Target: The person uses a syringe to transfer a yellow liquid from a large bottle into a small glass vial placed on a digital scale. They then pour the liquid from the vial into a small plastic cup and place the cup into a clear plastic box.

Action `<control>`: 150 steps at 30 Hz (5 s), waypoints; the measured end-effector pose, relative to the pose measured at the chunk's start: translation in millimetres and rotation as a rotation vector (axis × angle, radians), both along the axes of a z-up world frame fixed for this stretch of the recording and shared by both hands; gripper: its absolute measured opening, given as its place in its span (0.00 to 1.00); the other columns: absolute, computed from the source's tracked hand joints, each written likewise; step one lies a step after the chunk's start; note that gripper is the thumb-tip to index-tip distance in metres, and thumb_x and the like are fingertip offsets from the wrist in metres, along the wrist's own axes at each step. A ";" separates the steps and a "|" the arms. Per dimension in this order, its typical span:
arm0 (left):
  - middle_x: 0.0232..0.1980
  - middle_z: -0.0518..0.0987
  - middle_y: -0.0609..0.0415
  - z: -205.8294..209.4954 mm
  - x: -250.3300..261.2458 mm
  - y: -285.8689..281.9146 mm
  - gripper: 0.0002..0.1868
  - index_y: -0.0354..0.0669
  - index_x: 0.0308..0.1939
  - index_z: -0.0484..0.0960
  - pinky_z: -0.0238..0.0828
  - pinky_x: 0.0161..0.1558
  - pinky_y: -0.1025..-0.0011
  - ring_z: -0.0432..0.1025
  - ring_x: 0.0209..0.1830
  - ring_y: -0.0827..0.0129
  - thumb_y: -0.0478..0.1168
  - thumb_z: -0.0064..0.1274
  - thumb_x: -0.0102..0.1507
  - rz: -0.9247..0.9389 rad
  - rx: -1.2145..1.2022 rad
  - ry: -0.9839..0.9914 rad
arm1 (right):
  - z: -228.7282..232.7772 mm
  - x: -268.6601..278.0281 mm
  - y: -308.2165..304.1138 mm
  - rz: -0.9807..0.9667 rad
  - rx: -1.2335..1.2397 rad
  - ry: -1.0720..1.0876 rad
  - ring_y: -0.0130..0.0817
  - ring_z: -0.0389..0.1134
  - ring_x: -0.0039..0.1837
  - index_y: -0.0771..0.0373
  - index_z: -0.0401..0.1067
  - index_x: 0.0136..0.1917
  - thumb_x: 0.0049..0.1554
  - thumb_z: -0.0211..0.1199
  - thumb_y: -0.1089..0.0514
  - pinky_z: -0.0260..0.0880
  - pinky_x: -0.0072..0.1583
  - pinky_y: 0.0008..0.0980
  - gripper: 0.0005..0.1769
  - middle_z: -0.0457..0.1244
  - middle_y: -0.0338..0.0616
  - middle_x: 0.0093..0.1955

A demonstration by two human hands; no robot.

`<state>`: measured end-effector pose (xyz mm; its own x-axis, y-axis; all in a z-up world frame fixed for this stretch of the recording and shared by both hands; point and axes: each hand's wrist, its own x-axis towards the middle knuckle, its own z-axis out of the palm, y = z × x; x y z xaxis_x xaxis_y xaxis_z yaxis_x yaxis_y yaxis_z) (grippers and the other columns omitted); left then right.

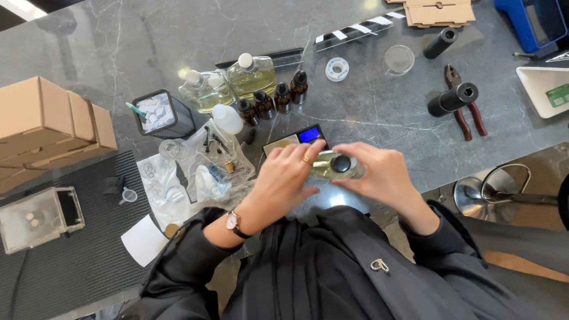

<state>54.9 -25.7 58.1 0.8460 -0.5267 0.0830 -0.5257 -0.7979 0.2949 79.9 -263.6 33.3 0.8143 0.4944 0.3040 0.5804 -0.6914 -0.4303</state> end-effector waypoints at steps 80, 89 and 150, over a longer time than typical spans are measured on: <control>0.56 0.79 0.52 -85.1 -104.4 64.2 0.17 0.46 0.54 0.77 0.67 0.56 0.59 0.73 0.57 0.55 0.39 0.59 0.62 0.485 -0.538 0.215 | 8.7 165.5 62.1 0.005 0.255 0.065 0.35 0.57 0.47 0.70 0.69 0.67 0.60 0.57 0.68 0.60 0.44 0.31 0.20 0.62 0.53 0.60; 0.51 0.82 0.56 -98.5 -87.9 54.9 0.14 0.49 0.51 0.79 0.68 0.53 0.60 0.74 0.56 0.58 0.44 0.59 0.63 0.563 -0.515 0.171 | 43.4 105.0 44.2 -0.001 0.795 0.286 0.35 0.61 0.40 0.66 0.63 0.50 0.67 0.47 0.53 0.59 0.44 0.27 0.12 0.65 0.57 0.51; 0.60 0.76 0.56 -99.0 -72.1 104.9 0.17 0.50 0.58 0.81 0.52 0.65 0.54 0.68 0.65 0.59 0.40 0.61 0.65 0.814 -0.372 -0.419 | -154.6 131.5 -25.6 -0.301 0.946 0.609 0.39 0.75 0.46 0.71 0.72 0.57 0.67 0.59 0.71 0.83 0.51 0.32 0.05 0.64 0.47 0.48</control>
